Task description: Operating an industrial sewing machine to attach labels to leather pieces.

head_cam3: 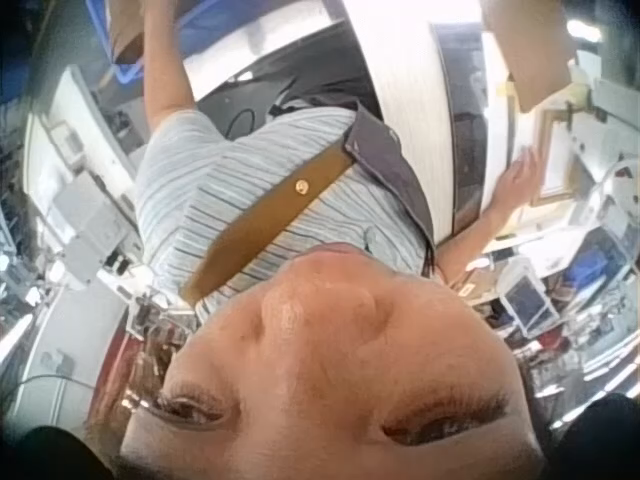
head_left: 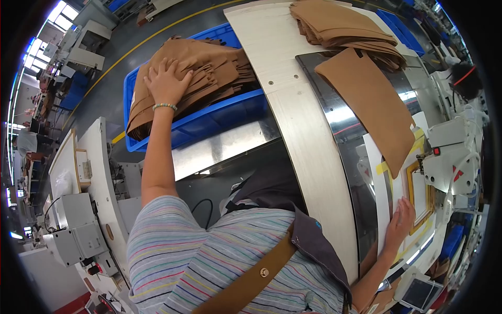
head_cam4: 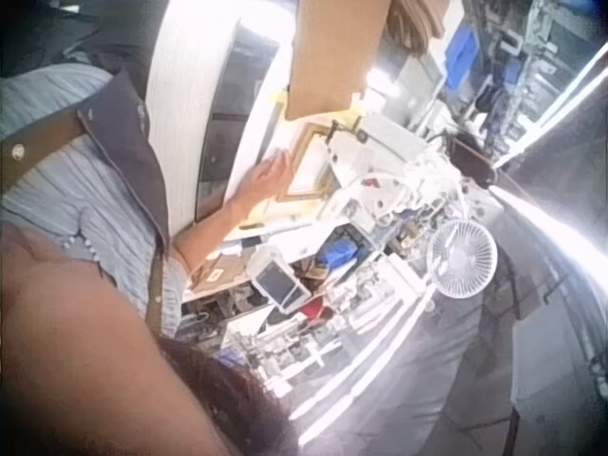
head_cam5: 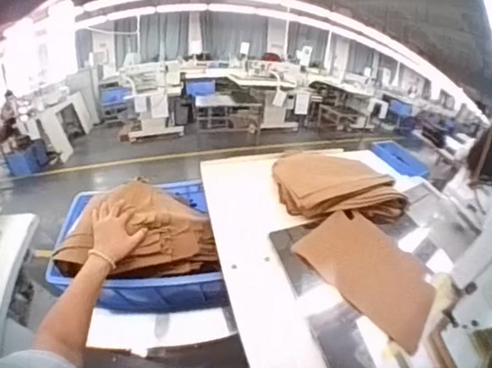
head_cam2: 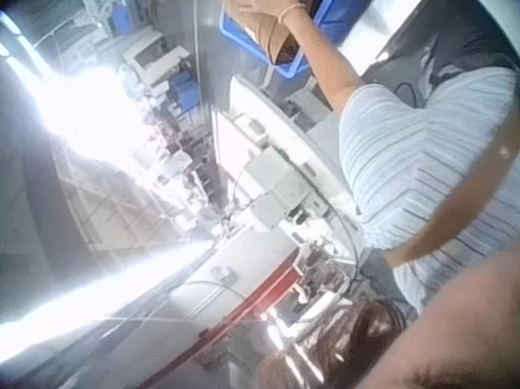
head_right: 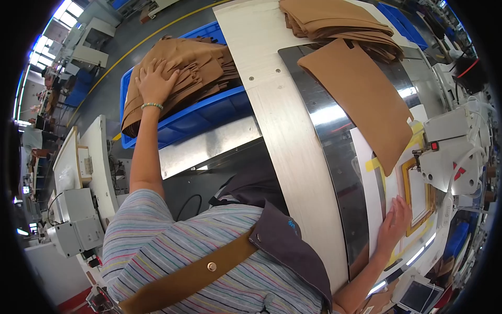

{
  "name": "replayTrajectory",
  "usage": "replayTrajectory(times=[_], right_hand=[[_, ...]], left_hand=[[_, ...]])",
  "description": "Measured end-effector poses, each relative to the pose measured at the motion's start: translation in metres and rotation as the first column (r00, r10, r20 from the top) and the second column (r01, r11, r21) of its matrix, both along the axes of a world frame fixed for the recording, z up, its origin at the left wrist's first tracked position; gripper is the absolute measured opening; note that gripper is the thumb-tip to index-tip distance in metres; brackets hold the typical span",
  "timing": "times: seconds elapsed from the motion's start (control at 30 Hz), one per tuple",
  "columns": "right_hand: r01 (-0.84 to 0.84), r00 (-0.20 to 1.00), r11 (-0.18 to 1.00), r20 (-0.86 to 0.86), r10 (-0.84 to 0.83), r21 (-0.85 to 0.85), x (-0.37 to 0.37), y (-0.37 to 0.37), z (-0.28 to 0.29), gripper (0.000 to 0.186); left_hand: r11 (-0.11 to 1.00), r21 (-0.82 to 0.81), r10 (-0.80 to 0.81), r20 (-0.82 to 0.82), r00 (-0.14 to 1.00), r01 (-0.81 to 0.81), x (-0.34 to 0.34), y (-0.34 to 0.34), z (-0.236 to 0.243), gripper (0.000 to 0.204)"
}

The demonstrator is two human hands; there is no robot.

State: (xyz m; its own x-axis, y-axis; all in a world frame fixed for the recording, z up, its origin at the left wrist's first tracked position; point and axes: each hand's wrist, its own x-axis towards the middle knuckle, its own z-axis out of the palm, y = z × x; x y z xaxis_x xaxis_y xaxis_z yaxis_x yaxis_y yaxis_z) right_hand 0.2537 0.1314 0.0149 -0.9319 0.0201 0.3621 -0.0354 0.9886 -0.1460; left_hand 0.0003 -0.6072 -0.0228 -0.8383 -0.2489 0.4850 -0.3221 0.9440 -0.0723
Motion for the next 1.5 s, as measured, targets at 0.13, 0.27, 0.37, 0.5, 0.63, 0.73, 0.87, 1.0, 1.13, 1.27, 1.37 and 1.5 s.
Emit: replayTrajectory(times=[0.13, 0.27, 0.37, 0.5, 0.63, 0.73, 0.87, 1.0, 1.13, 1.27, 1.37, 1.5], right_hand=[[-0.004, 1.0, 0.998, -0.007, 0.004, 0.069, -0.002, 0.005, 0.0, 0.026], [0.011, 1.0, 0.999, 0.007, -0.012, 0.041, -0.003, 0.006, -0.002, 0.027], [0.019, 1.0, 0.998, 0.006, -0.02, 0.057, -0.002, 0.01, -0.006, 0.027], [0.015, 1.0, 0.998, 0.007, -0.015, 0.058, -0.001, 0.011, -0.004, 0.028], [0.008, 1.0, 0.999, 0.019, -0.008, 0.037, -0.007, 0.01, -0.006, 0.028], [-0.005, 0.999, 0.999, 0.031, 0.004, 0.044, -0.004, 0.013, -0.003, 0.029], [-0.004, 1.0, 0.999, 0.023, 0.004, 0.041, -0.01, 0.01, -0.004, 0.031], [0.021, 0.999, 0.999, 0.045, -0.02, -0.025, -0.009, 0.007, -0.005, 0.031], [0.022, 0.999, 0.999, 0.047, -0.02, -0.04, -0.003, 0.005, -0.004, 0.032], [0.011, 0.999, 0.999, 0.051, -0.009, -0.033, -0.007, 0.006, -0.004, 0.033], [0.001, 0.999, 1.0, 0.04, -0.001, -0.005, -0.005, 0.007, -0.003, 0.033], [0.042, 0.998, 0.999, 0.039, -0.041, -0.024, -0.001, 0.008, -0.001, 0.033]], left_hand=[[0.995, 0.088, -0.039, -0.072, 0.997, 0.045, 0.047, -0.057, -0.043, 0.066], [0.995, 0.091, -0.038, 0.0, 0.999, 0.038, 0.059, -0.042, -0.036, 0.069], [0.758, 0.539, -0.228, -0.308, 0.924, 0.367, 0.057, -0.094, 0.005, 0.069], [0.908, 0.371, -0.036, -0.391, 0.92, 0.193, 0.08, -0.176, 0.015, 0.069], [0.801, 0.599, 0.054, -0.109, 0.993, 0.022, 0.066, -0.156, -0.06, 0.067], [0.726, 0.686, 0.1, -0.051, 0.994, -0.038, 0.056, -0.122, -0.049, 0.071], [0.777, 0.613, 0.152, 0.041, 0.987, -0.145, 0.039, -0.091, -0.029, 0.078], [0.82, 0.548, 0.184, 0.022, 0.983, -0.166, 0.037, -0.073, -0.031, 0.079], [0.78, 0.616, 0.167, -0.042, 0.985, -0.106, 0.038, -0.077, -0.042, 0.077], [0.67, 0.742, 0.031, -0.011, 0.999, -0.013, 0.04, -0.151, -0.072, 0.083], [0.587, 0.807, 0.023, -0.096, 0.995, 0.064, 0.03, -0.172, -0.045, 0.082], [0.428, 0.886, 0.267, -0.315, 0.911, 0.181, 0.036, -0.157, -0.008, 0.074]])
